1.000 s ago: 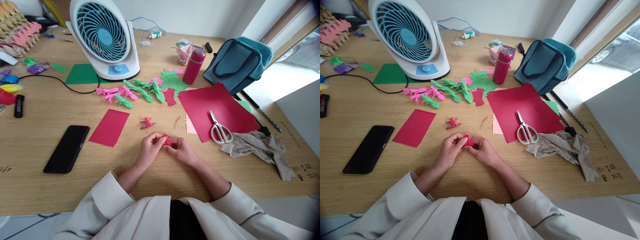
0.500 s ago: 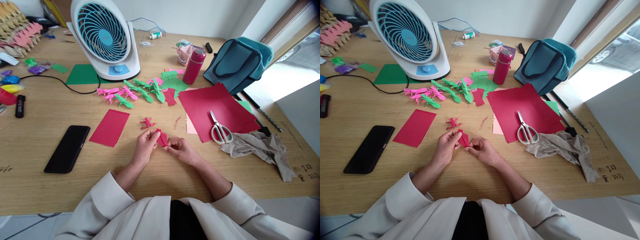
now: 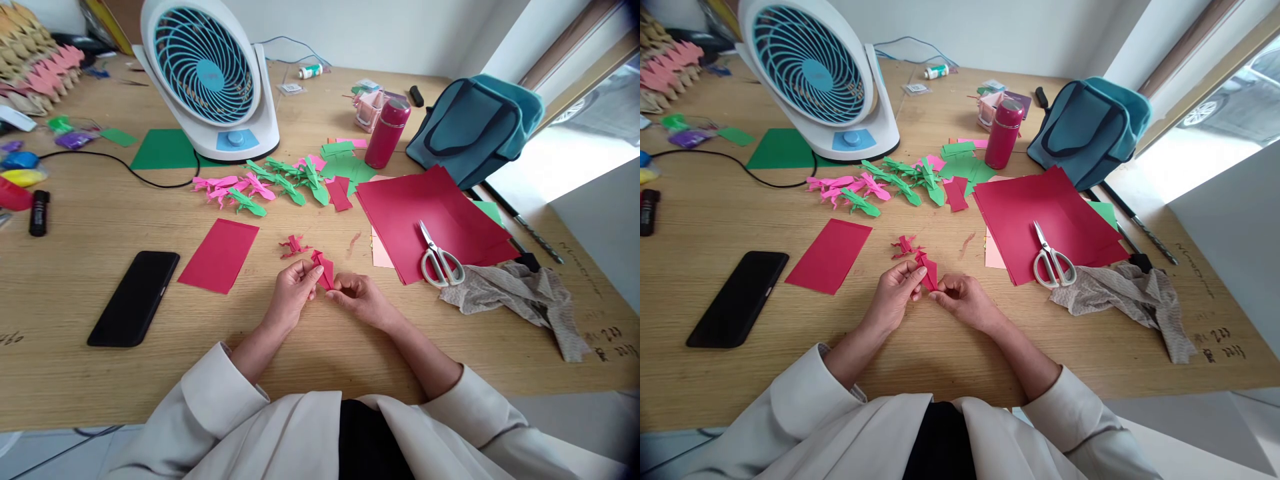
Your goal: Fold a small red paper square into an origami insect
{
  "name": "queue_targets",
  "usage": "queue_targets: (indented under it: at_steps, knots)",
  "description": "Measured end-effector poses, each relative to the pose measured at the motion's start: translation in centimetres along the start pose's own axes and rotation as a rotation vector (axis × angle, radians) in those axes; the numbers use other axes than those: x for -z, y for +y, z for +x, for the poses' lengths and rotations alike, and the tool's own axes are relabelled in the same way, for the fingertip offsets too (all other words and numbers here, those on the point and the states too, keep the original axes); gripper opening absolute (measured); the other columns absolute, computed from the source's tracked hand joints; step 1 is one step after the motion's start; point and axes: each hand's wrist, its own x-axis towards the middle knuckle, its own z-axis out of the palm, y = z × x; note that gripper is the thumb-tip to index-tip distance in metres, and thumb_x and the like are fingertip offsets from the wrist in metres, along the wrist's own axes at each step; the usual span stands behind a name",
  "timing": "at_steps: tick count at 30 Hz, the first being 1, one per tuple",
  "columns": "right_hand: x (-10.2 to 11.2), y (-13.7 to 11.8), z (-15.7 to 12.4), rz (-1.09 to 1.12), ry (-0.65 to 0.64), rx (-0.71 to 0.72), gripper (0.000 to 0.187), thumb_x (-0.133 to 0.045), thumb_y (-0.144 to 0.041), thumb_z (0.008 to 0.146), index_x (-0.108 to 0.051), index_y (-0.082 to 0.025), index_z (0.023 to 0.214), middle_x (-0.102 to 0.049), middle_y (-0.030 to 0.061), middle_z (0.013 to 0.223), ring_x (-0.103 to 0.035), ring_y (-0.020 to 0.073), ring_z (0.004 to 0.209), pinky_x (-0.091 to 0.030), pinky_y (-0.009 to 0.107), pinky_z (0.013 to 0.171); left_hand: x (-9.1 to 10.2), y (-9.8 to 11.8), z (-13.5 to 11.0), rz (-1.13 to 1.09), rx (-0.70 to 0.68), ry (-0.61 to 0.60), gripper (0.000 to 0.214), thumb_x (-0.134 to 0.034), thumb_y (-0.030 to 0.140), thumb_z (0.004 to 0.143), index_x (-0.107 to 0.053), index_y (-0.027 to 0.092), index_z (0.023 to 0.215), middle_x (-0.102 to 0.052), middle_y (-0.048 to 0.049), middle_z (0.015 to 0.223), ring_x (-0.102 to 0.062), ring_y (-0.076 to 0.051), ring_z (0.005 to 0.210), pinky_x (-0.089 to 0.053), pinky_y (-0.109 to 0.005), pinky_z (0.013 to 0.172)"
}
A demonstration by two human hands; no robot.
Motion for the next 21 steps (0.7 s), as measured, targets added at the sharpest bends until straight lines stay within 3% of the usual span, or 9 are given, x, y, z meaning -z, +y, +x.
queue_targets:
  at_steps: [6, 21]
  knots:
    - [0.06, -0.46, -0.09, -0.036, 0.010, -0.001, 0.030, -0.059, -0.037, 0.089, -0.052, -0.017, 0.067, -0.049, -0.0019, 0.064, -0.044, 0.0113, 0.063, -0.034, 0.024, 0.059, -0.08, -0.08, -0.02, -0.006, -0.008, -0.023, 0.031, -0.076, 0.040, 0.073, -0.055, 0.017, 0.070, -0.045, 0.0071, 0.057, -0.040, -0.005, 0.048, -0.033, -0.016, 0.042]
    - [-0.31, -0.17, -0.17, 0.041, 0.061, -0.025, 0.039, -0.062, -0.050, 0.089, -0.053, -0.017, 0.068, -0.048, -0.0026, 0.064, -0.042, 0.0111, 0.062, -0.034, 0.025, 0.059, 0.11, -0.72, -0.29, 0.140, -0.034, -0.117, 0.033, -0.071, 0.041, 0.078, -0.053, 0.016, 0.066, -0.049, 0.0053, 0.053, -0.042, -0.006, 0.047, -0.033, -0.019, 0.044]
